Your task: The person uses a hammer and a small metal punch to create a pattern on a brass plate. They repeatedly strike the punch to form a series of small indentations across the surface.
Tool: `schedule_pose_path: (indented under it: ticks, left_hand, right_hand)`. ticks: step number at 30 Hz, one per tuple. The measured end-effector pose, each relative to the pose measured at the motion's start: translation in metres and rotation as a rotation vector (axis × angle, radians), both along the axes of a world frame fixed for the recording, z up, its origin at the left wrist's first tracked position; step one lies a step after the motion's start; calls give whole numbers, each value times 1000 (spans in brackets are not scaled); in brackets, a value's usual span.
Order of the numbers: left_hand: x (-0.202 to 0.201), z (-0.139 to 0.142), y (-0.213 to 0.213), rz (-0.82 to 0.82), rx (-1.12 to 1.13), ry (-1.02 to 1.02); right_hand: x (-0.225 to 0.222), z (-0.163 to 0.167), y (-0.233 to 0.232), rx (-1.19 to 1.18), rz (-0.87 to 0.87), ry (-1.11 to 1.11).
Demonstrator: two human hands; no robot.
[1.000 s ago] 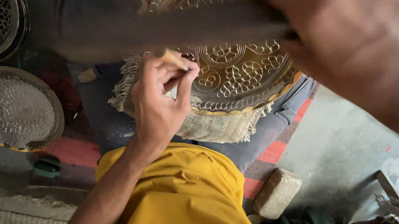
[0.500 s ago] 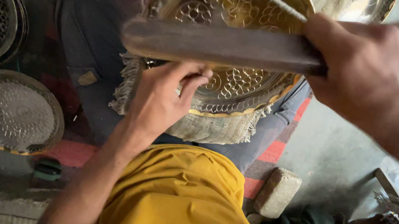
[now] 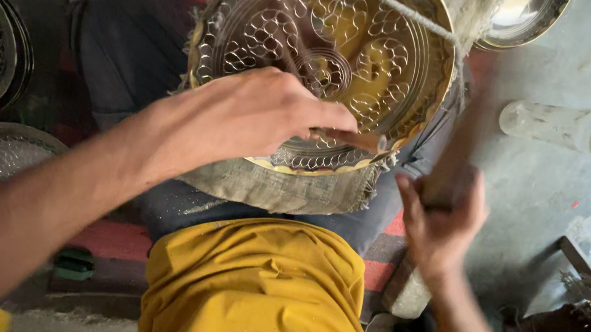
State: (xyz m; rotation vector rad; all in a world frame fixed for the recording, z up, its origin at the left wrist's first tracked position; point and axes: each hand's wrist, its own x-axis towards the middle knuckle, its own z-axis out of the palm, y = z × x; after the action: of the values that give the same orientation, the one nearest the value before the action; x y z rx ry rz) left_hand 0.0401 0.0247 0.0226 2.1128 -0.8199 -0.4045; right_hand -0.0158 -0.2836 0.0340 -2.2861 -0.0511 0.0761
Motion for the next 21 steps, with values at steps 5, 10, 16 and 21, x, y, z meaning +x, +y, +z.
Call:
schedule_pose_path:
  ticks: [5,10,16,21]
  left_hand:
    - [15,10,-6,-158,137,-271]
    - [29,16,-19,-374,263,-47]
    - [35,19,-32,-474,304,-43]
    - [33,16,-32,-441,211,-168]
  right_hand:
    - [-64,-24,3,83,-130,148]
    - [-107,-48,11,223,-194,151]
    - [-117,-64,19,269,-151,130]
    - [-113,-66,25,164,-84,95]
